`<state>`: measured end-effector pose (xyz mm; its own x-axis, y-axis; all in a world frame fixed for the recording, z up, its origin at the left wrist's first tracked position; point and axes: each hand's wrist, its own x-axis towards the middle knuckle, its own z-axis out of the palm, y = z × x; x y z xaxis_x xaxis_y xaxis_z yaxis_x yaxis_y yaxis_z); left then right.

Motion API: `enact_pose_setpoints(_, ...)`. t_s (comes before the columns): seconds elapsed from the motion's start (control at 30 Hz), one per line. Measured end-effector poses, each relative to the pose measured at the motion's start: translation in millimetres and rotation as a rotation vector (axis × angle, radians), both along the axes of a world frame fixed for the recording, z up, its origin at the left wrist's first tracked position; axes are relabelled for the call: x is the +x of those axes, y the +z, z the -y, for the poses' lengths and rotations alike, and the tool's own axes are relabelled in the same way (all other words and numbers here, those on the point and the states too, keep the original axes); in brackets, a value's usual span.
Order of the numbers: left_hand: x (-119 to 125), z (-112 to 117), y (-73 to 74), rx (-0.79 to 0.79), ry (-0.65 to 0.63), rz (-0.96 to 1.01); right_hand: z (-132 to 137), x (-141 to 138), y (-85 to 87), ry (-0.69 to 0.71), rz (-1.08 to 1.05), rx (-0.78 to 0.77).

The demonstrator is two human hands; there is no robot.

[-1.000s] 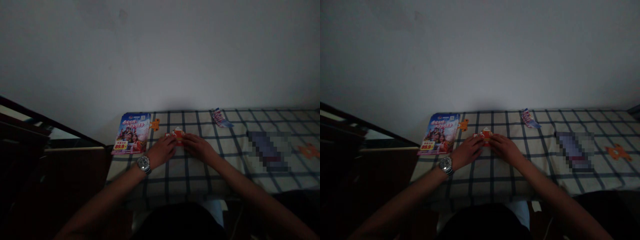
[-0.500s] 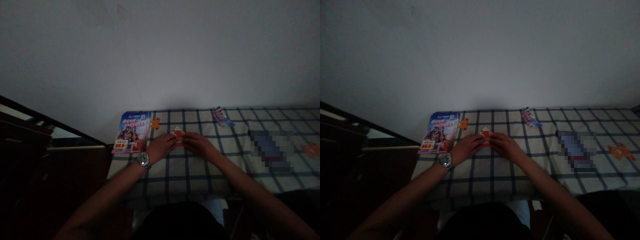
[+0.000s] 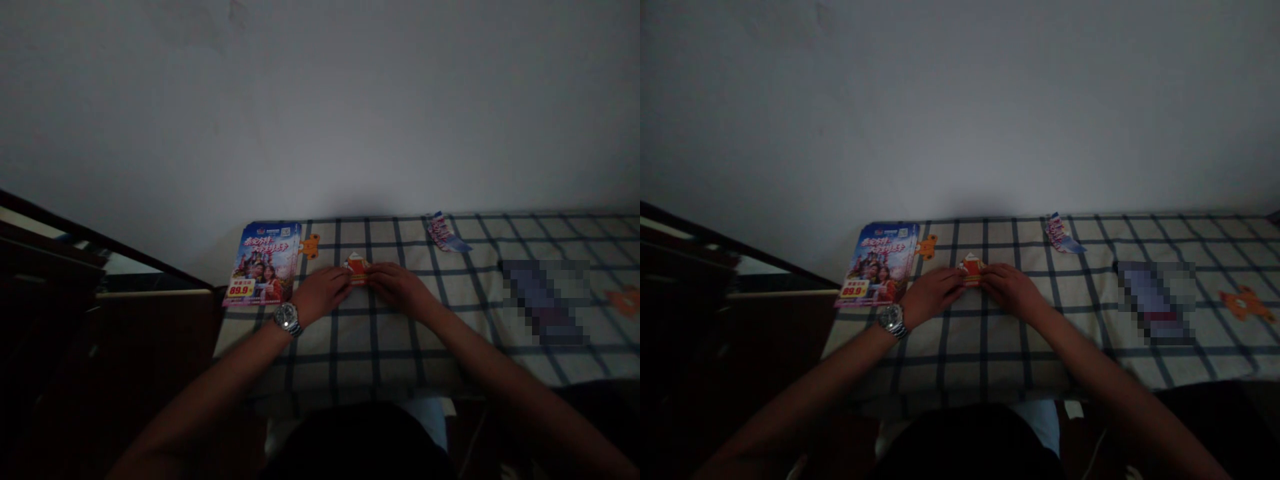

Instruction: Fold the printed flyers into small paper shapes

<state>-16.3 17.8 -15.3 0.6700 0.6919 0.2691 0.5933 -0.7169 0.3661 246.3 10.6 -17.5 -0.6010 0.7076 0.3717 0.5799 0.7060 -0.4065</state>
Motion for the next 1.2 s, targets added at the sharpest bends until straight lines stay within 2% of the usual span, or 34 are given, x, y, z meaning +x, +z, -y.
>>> enact_pose_setpoints(0.13, 3, -3, 0.5, -0.03, 0.022, 0.05, -3, -1, 4.0, 0.002, 0.003, -0.029)
enact_pose_setpoints(0.33, 10, -12, 10.0, -0.058, 0.087, 0.069, -11, -10, 9.0, -0.112, -0.028, -0.107)
enact_pose_setpoints(0.4, 12, -15, 11.4, -0.075, 0.075, 0.086, -14, -13, 9.1, -0.143, -0.037, -0.108)
enact_pose_setpoints(0.7, 17, -26, 3.5, -0.062, 0.103, 0.104, -21, -17, 4.4, -0.23, -0.092, -0.114)
enact_pose_setpoints(1.2, 18, -29, 4.0, -0.037, 0.109, 0.103, -24, -18, -6.9, -0.255, -0.071, -0.062)
